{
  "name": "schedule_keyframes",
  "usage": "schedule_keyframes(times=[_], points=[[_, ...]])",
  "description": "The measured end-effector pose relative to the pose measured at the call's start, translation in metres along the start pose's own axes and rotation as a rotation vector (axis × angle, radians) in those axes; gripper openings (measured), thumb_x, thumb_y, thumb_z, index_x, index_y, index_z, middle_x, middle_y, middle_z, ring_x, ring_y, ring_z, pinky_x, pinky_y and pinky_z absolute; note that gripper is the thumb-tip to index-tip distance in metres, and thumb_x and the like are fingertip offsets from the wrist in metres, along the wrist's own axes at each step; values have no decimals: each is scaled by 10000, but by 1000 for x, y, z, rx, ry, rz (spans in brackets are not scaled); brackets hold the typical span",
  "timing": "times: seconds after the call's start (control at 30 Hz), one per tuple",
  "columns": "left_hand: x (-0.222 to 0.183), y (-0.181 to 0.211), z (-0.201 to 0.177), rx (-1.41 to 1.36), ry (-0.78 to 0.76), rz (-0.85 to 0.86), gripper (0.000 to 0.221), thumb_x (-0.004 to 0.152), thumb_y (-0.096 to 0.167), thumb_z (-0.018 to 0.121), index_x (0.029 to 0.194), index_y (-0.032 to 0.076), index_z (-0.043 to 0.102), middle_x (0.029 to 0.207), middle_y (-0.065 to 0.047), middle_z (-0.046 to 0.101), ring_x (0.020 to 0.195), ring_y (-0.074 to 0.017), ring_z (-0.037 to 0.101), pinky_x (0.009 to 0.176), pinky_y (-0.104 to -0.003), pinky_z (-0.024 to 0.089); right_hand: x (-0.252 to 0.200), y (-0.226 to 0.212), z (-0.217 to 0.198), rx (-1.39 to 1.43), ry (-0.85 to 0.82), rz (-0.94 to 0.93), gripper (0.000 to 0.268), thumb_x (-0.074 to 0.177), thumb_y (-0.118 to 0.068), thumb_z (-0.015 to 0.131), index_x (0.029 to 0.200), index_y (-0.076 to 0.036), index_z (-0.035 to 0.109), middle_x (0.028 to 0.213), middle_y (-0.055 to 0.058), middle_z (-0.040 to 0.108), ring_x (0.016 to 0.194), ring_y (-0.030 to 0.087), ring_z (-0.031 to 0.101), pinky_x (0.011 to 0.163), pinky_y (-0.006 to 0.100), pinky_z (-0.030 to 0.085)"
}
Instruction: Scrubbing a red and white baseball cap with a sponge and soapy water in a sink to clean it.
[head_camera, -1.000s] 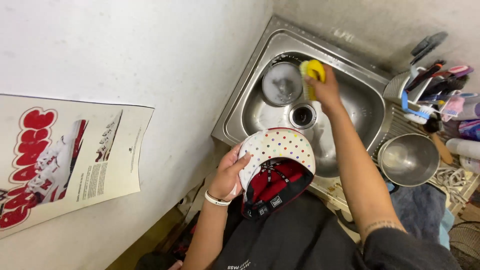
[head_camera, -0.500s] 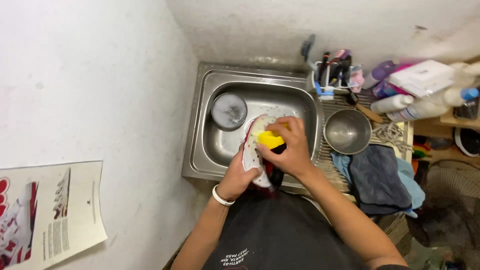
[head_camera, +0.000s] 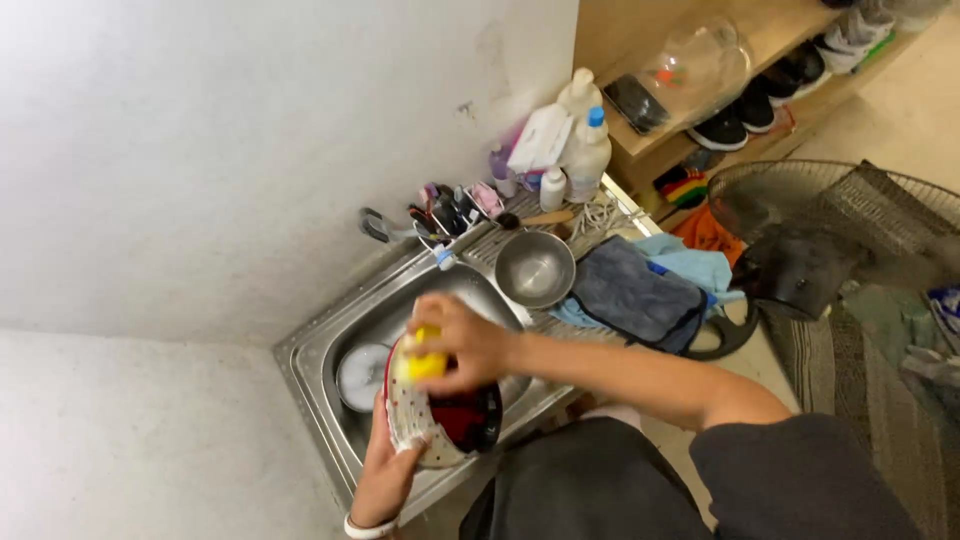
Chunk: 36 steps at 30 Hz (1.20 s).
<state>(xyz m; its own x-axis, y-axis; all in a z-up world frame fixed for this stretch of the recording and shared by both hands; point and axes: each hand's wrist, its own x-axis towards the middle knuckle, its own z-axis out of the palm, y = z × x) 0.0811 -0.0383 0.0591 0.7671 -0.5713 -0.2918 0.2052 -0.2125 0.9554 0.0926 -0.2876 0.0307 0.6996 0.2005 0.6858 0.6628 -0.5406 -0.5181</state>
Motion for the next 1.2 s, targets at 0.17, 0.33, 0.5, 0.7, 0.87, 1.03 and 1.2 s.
schedule_keyframes(times=[0.17, 0.33, 0.5, 0.7, 0.87, 1.03, 1.2], points=[[-5, 60, 59, 57, 296, 100, 797, 811, 182, 716, 1515, 61, 363, 1454, -125, 548, 1305, -213, 544, 1102, -350, 439, -11, -5, -3, 108, 25, 155, 440, 890, -489, 711, 1203, -182, 678, 1213, 97, 585, 1213, 346, 496, 1085, 536, 387], [-19, -27, 76, -62, 444, 324, 1071, 759, 40, 840, 1591, 23, 167, 1504, -253, 450, 1353, -303, 501, 1132, -470, 412, -12, -59, 19, 436, 103, 587, 360, 961, -390, 719, 1218, -139, 697, 1171, 110, 615, 1182, 414, 581, 1056, 547, 432], [-40, 2, 48, 174, 232, 631, 1205, 832, 599, 676, 1559, -105, 23, 1416, -383, 483, 1301, -530, 493, 1081, -672, 372, -3, -78, 0, 202, 30, -264, 369, 755, -522, 853, 1013, -263, 799, 1113, 41, 650, 1185, 391, 540, 1026, 577, 389], [-48, 5, 13, 264, 130, 381, 1115, 644, -16, 768, 1584, -26, 167, 1258, -295, 654, 1167, -468, 637, 1001, -578, 493, 26, -94, 17, 127, -43, -377, 270, 747, -433, 827, 958, -270, 783, 1046, 14, 637, 1119, 376, 563, 966, 605, 407], [-67, -8, 25, 426, 250, 320, 891, 767, 1, 652, 1542, -90, 223, 1075, -358, 679, 981, -562, 661, 821, -627, 502, 26, -60, 24, 246, -84, -284, 311, 724, -405, 884, 936, -194, 798, 1056, 91, 656, 1058, 385, 576, 946, 554, 450], [-75, 31, 16, 515, 315, 259, 838, 781, 34, 603, 1534, -78, 254, 1001, -401, 669, 925, -598, 641, 794, -657, 490, 48, -46, 32, 268, -155, -348, 340, 749, -441, 899, 933, -174, 793, 1074, 91, 674, 1050, 376, 578, 965, 544, 449], [-85, 34, -2, 551, 332, 244, 954, 719, 79, 655, 1570, 14, 229, 1013, -331, 698, 953, -538, 672, 829, -629, 523, 46, -77, 44, 247, -279, -439, 384, 755, -565, 858, 989, -265, 805, 1069, 18, 662, 1107, 348, 566, 971, 522, 450]])
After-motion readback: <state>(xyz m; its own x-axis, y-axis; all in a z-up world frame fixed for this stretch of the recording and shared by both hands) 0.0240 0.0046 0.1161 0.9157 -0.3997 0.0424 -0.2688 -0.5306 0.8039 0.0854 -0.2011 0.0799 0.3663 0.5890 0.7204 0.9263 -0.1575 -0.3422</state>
